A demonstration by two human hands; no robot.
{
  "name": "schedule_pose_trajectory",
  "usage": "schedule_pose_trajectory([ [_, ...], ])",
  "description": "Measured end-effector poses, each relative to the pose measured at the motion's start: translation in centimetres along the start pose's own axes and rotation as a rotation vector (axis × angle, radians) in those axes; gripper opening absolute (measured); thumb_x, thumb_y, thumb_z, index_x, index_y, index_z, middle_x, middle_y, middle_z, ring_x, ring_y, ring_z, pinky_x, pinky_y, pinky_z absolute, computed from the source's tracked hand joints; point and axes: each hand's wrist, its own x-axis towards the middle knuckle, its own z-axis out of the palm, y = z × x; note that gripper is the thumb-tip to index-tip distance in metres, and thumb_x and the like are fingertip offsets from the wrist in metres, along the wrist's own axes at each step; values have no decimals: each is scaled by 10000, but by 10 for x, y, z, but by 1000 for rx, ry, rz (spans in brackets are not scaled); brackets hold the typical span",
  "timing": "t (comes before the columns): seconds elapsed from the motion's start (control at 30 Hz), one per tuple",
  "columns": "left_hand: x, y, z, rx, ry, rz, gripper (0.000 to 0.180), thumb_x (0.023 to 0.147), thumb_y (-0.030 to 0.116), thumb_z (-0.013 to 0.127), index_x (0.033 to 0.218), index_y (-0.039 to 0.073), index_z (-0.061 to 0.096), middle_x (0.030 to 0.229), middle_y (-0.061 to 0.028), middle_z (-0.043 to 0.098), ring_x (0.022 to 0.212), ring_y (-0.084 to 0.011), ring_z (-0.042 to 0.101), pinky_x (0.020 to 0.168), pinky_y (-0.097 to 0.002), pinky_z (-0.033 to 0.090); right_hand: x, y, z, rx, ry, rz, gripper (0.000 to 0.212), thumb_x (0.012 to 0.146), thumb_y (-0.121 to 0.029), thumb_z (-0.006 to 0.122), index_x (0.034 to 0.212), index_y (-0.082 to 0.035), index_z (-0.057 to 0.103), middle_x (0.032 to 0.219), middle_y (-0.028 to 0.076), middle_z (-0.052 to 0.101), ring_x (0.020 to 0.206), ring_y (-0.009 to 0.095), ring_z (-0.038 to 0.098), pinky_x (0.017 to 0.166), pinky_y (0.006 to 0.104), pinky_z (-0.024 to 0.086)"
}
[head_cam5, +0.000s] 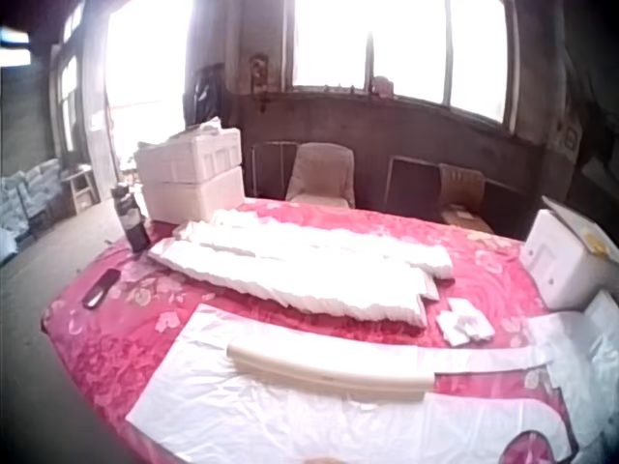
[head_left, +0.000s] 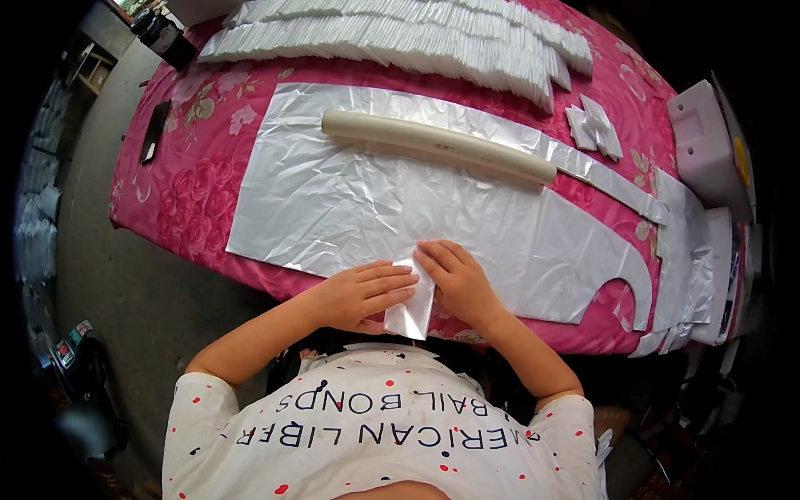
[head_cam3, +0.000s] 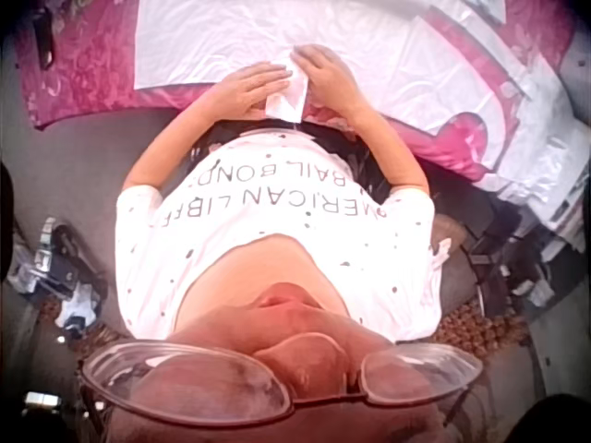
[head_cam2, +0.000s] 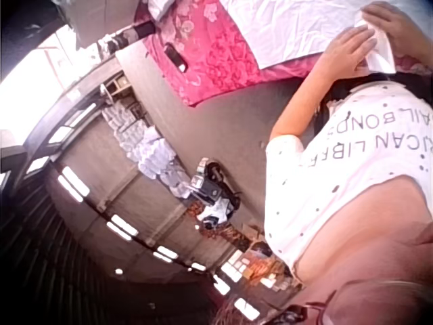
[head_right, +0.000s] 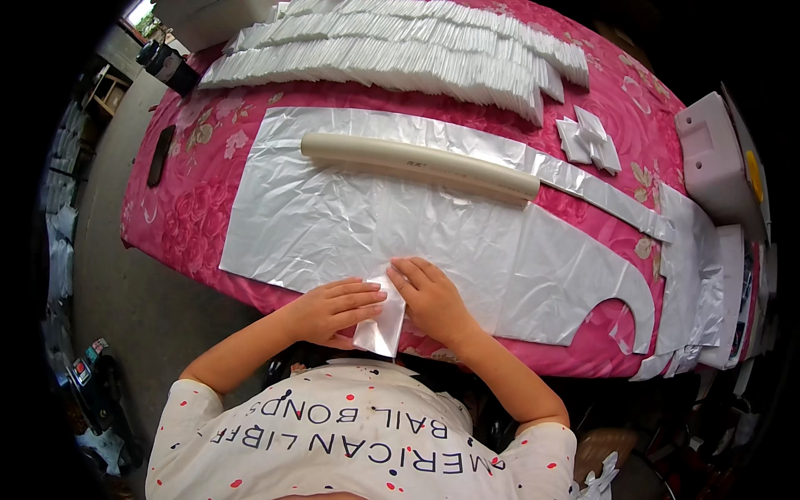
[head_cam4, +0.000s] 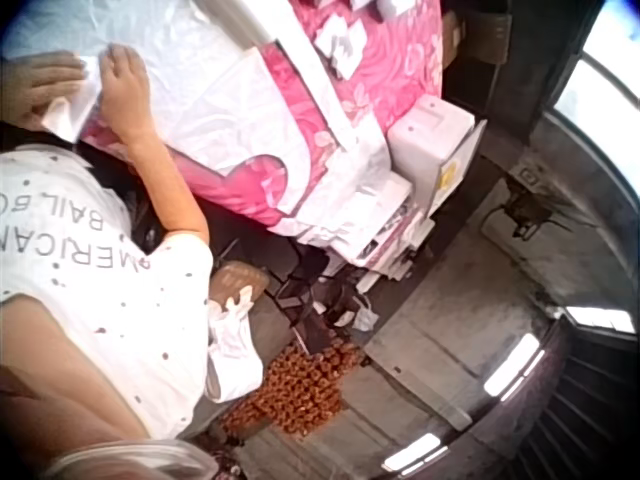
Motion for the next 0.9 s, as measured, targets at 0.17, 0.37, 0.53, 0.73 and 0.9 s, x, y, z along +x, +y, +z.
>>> schedule_pose_trajectory([
  [0.17,13,-7,-5,76,-8,-203,957,555,519,736,1285,-9,413,1245,-154,509,1160,-308,485,991,-426,354,1,3,-1,0,88,30,339,672,4,609,1005,-52,640,1018,78,622,939,262,582,768,351,498],
  [0.37,18,-22,-7,-237,93,-330,1049,651,690,608,1354,-28,310,1170,-166,554,1027,-325,542,929,-413,383,18,9,-16,322,69,308,152,732,-36,616,877,-23,660,800,99,652,689,204,614,633,317,497],
  [0.53,31,-25,-5,-358,559,-621,675,876,420,491,1353,-23,310,1278,-179,476,1060,-335,519,907,-382,408,49,22,-23,522,-116,843,215,802,-173,603,764,33,653,607,115,627,503,158,604,519,278,461],
  [0.73,40,-11,25,195,81,-389,727,818,359,553,1366,-36,283,1423,-196,288,1311,-335,288,1066,-426,243,58,32,-27,566,-230,924,253,800,-186,620,747,61,640,603,119,624,511,163,607,520,281,463],
  [0.9,40,-13,31,259,-36,-457,751,805,358,578,1367,-42,281,1456,-203,224,1364,-315,198,1100,-422,178,53,9,-27,146,-119,770,330,726,-188,700,965,24,617,880,138,637,824,196,616,688,301,475],
])
